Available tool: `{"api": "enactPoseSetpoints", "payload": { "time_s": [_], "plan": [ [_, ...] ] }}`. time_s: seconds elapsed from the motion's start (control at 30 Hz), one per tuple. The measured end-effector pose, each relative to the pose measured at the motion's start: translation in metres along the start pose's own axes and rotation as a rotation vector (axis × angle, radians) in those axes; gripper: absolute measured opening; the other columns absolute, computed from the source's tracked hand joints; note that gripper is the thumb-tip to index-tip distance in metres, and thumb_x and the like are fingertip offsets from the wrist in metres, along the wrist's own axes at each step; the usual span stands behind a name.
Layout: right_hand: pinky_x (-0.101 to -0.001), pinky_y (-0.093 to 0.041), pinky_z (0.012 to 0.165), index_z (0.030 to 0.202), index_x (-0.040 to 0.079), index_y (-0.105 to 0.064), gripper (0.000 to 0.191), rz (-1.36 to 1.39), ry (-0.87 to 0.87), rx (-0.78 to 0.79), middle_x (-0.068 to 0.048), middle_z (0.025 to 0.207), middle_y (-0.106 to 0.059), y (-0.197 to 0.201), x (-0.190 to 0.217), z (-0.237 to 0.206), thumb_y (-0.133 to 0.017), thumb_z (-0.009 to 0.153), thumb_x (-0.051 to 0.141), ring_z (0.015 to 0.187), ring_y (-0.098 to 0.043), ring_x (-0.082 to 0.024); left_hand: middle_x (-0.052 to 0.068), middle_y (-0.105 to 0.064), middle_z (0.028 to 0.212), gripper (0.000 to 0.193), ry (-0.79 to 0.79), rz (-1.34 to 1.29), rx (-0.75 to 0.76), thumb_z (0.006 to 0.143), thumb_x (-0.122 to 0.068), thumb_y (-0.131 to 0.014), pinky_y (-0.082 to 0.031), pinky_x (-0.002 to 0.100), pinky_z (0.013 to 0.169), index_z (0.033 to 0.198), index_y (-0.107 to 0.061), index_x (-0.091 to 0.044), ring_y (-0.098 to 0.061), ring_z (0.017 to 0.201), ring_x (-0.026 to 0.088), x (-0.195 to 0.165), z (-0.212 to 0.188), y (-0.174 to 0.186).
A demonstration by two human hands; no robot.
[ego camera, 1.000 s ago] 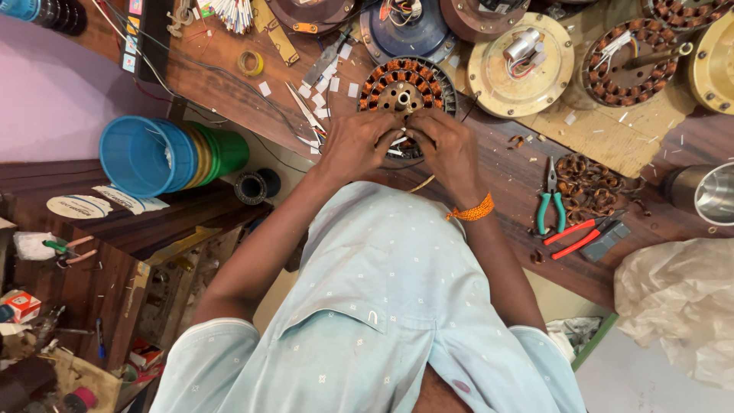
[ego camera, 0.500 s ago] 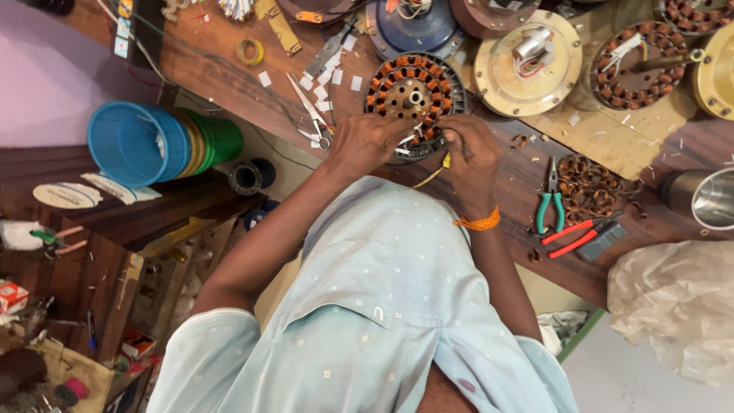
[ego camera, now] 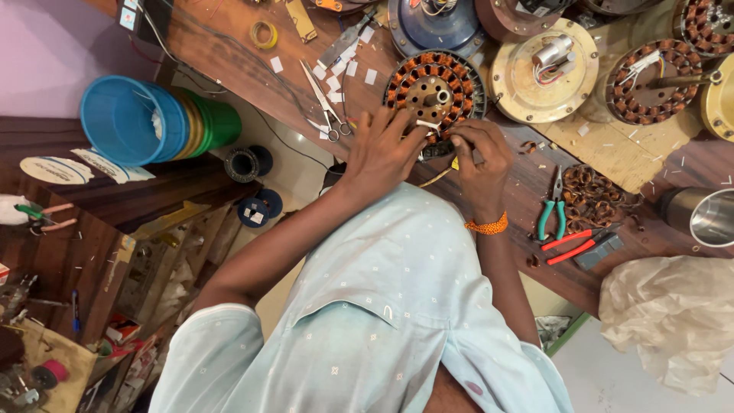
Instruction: The person winds insulated copper wire by hand into the slots of a fan-motor stator on a cluttered workbench, pressing the wire down between slots. They then cut a strip of insulating cardboard with scissors, fit it over the wound slots, and continue seating the wire windings.
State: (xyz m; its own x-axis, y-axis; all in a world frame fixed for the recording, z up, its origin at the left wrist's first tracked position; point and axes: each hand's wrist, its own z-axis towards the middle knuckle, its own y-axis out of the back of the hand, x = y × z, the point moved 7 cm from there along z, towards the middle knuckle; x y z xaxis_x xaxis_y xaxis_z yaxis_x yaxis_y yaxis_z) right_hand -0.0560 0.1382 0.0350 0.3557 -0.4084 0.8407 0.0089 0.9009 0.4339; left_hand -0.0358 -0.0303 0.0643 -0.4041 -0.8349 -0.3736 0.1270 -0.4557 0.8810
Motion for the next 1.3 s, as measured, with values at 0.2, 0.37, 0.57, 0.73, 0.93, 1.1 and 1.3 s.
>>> {"api": "enactPoseSetpoints", "payload": {
  "time_s": [0.2, 0.37, 0.57, 0.73, 0.93, 1.1, 1.3],
  "plan": [
    [-0.0346, -0.056, 0.082, 0.103, -0.004, -0.073, 0.009, 0.013, -0.047, 0.005, -0.015, 0.106, -0.072, 0.001, -0.002, -0.003, -0.074, 0.094, -0.004, 0.096, -0.070, -0.025, 0.010, -0.060, 0.123, 0.026, -0.003, -0.041, 0.031, 0.086, -0.014, -0.073, -0.045, 0.045, 0.084, 0.111, -0.068, -0.007, -0.053, 0.109, 0.029, 0.005, 0.006, -0.011],
    [-0.0362, -0.056, 0.087, 0.104, -0.003, -0.074, 0.009, -0.001, 0.019, 0.030, -0.015, 0.109, -0.072, -0.002, 0.001, -0.002, -0.075, 0.096, -0.002, 0.100, -0.070, -0.026, 0.016, -0.057, 0.119, 0.023, 0.007, -0.237, -0.005, 0.093, -0.011, -0.072, -0.053, 0.046, 0.084, 0.113, -0.065, -0.002, -0.059, 0.107, 0.035, 0.014, 0.004, -0.005],
    [-0.0422, -0.051, 0.095, 0.106, 0.000, -0.075, 0.016, -0.134, 0.096, 0.112, -0.013, 0.116, -0.069, -0.016, 0.012, 0.000, -0.079, 0.090, 0.001, 0.110, -0.063, -0.029, 0.007, -0.067, 0.088, 0.016, 0.136, -0.229, 0.018, 0.093, -0.018, -0.074, -0.052, 0.044, 0.059, 0.105, -0.068, -0.009, -0.068, 0.075, 0.030, 0.029, -0.002, 0.003],
    [-0.0422, -0.049, 0.093, 0.106, 0.001, -0.075, 0.020, -0.208, 0.119, 0.116, -0.012, 0.117, -0.068, -0.023, 0.018, 0.002, -0.083, 0.088, 0.004, 0.108, -0.060, -0.030, 0.005, -0.072, 0.093, 0.016, 0.210, -0.345, 0.028, 0.095, -0.020, -0.073, -0.054, 0.042, 0.058, 0.108, -0.070, -0.013, -0.072, 0.075, 0.030, 0.030, 0.000, 0.005],
    [-0.0393, -0.053, 0.090, 0.104, 0.000, -0.074, 0.018, -0.271, 0.140, 0.136, -0.010, 0.115, -0.069, -0.030, 0.021, 0.007, -0.082, 0.088, -0.001, 0.105, -0.061, -0.029, 0.004, -0.074, 0.096, 0.022, 0.222, -0.337, -0.015, 0.090, -0.021, -0.075, -0.055, 0.041, 0.056, 0.111, -0.073, -0.015, -0.072, 0.072, 0.029, 0.028, 0.002, 0.011],
    [-0.0400, -0.055, 0.090, 0.104, -0.003, -0.073, 0.019, -0.245, 0.152, 0.123, -0.013, 0.115, -0.069, -0.030, 0.023, 0.004, -0.080, 0.086, -0.004, 0.105, -0.065, -0.030, 0.002, -0.072, 0.092, 0.018, 0.149, -0.257, -0.077, 0.090, -0.019, -0.077, -0.055, 0.041, 0.058, 0.107, -0.073, -0.016, -0.072, 0.073, 0.027, 0.020, 0.003, 0.008],
    [-0.0415, -0.054, 0.097, 0.104, -0.005, -0.071, 0.017, -0.161, 0.128, 0.085, -0.016, 0.116, -0.067, -0.030, 0.013, 0.000, -0.078, 0.089, -0.004, 0.111, -0.065, -0.032, 0.002, -0.072, 0.094, 0.020, 0.070, -0.169, -0.122, 0.089, -0.011, -0.074, -0.055, 0.041, 0.060, 0.109, -0.074, -0.013, -0.070, 0.070, 0.026, 0.017, -0.001, -0.001]
  ]
}}
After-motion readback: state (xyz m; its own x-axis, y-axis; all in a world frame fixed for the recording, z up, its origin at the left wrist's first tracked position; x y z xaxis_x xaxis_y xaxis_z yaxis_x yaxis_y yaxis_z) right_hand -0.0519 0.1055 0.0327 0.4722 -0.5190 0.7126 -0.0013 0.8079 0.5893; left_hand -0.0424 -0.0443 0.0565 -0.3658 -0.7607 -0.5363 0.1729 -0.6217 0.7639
